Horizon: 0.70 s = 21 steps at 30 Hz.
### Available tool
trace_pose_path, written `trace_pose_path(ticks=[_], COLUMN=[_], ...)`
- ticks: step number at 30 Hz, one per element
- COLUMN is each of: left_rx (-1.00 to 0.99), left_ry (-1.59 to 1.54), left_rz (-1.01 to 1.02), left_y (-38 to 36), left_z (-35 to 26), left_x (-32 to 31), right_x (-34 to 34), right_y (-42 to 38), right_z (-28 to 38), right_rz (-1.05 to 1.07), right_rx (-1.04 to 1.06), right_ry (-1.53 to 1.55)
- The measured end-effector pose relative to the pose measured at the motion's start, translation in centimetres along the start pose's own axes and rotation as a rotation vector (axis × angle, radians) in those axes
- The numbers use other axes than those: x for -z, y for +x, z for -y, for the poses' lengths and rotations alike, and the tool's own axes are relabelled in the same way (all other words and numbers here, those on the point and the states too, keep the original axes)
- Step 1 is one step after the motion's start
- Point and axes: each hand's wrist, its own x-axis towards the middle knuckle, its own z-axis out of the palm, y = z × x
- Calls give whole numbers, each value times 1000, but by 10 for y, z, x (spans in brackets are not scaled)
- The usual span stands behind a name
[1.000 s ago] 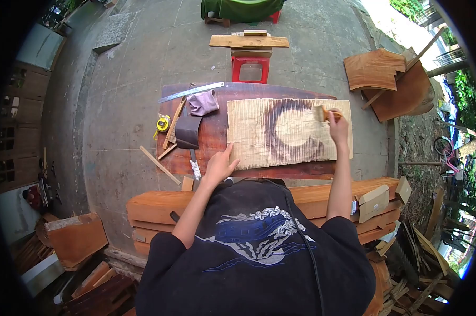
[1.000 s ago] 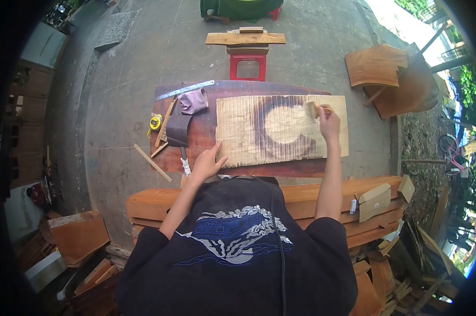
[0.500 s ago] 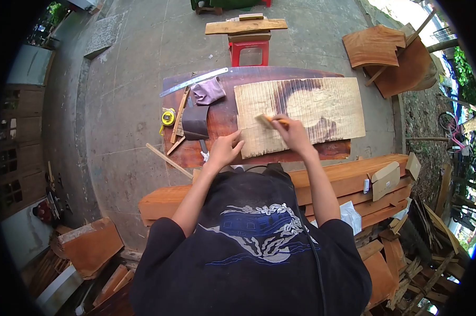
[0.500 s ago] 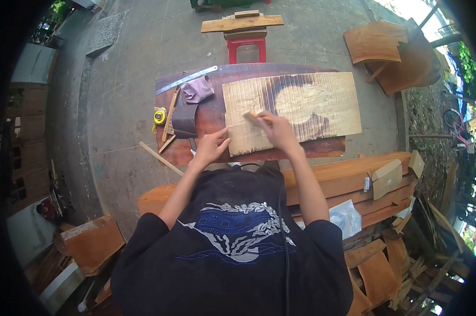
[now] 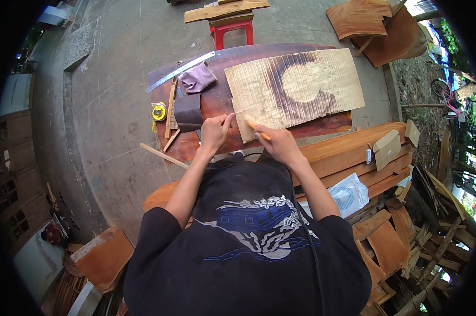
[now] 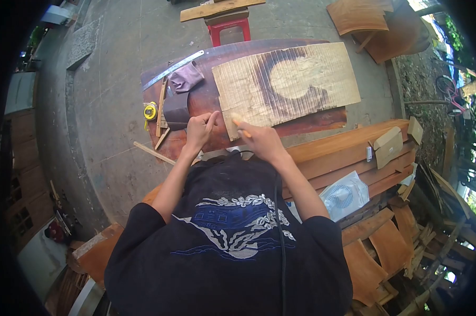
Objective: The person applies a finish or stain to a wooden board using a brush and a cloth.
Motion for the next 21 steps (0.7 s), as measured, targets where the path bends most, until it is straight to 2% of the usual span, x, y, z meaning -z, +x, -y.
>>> trace_pose_path(ticks=[1, 2, 4, 6, 7, 8, 9, 12, 13, 15, 16, 17, 19, 21], left_rx=[-4, -4, -128, -73, 48, 167, 147, 32, -49, -209, -145, -164, -200, -149], left_ry=[11, -26, -117, -111, -63, -16, 0, -40, 12, 114, 88, 133, 229, 271], left_rz=[-5, -36, -266, -219, -58, 106, 94, 20, -33, -139, -38, -43, -57, 23], left_y=[-1, -1, 2, 2, 1, -1, -3, -2, 1, 4, 5, 7, 11, 12], left_z=[6, 10, -4, -9, -5, -4, -7, -20, -23, -24, -23, -27, -37, -40], left_x=[-4, -8, -18, -18, -13, -12, -15, -27, -33, -48, -52, -57, -64, -73], right_x=[21, 47, 100, 117, 122, 104, 81, 46, 55, 90, 120, 155, 206, 215], right_y=[-4, -5, -12, -14, -14, -17, -19, -26, -27, -38, -42, -45, -58, -37], right_z=[-20, -48, -101, -114, -116, -115, -103, -35, -28, -69, -96, -127, -187, -177], right_rz=[-13, -88, -343, -409, -441, -320, -273, 38, 104, -91, -205, -319, -541, -520], right_rx=[-148, -264, -425, -483, -511, -475, -339, -118, -157, -279, -368, -454, -515, -523], right_ry=[5, -151, -336, -446, -503, -649, -548, -113, -42, 85, 22, -41, -419, -361])
